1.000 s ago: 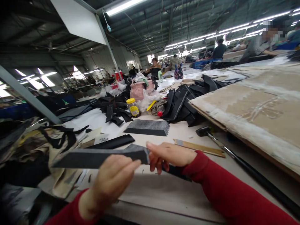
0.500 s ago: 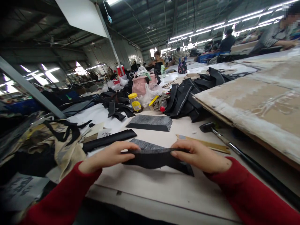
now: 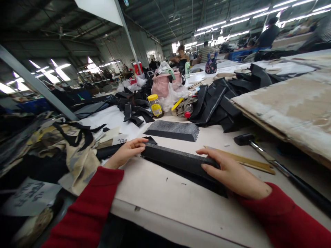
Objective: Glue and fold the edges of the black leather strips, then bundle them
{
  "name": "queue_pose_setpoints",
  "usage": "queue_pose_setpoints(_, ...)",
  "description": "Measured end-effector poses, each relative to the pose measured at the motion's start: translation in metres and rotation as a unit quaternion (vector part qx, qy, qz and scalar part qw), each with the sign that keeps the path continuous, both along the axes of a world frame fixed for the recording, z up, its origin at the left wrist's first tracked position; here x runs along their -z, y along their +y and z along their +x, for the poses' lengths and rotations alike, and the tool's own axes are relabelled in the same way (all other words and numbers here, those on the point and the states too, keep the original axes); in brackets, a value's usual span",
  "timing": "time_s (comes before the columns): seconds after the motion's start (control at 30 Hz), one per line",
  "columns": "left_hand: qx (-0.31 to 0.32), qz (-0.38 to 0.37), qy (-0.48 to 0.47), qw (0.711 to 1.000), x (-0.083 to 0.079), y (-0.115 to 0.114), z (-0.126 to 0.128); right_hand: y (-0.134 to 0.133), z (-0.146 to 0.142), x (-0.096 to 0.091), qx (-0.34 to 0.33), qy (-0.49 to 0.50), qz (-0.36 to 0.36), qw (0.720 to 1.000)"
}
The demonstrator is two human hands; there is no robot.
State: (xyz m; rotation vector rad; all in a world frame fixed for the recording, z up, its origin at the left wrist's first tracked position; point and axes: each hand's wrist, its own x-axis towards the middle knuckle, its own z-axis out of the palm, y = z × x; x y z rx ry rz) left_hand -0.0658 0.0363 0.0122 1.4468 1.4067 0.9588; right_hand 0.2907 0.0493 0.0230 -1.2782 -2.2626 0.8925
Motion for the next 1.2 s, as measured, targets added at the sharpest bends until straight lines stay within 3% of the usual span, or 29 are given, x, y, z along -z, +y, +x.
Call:
queue_pose_setpoints(0.57,0.017,0.027,0.139,0.99,0.009,0.002,0.002,-0.003,-0.01,0.002,-0.022,-0.087,-0.011,0.996)
queue_pose_setpoints(1.2,0.001,0.07,0.331,0.941,0.004,0.0,0.016,-0.008,-0.012,-0.006,-0.053,-0.099,-0.043,0.993)
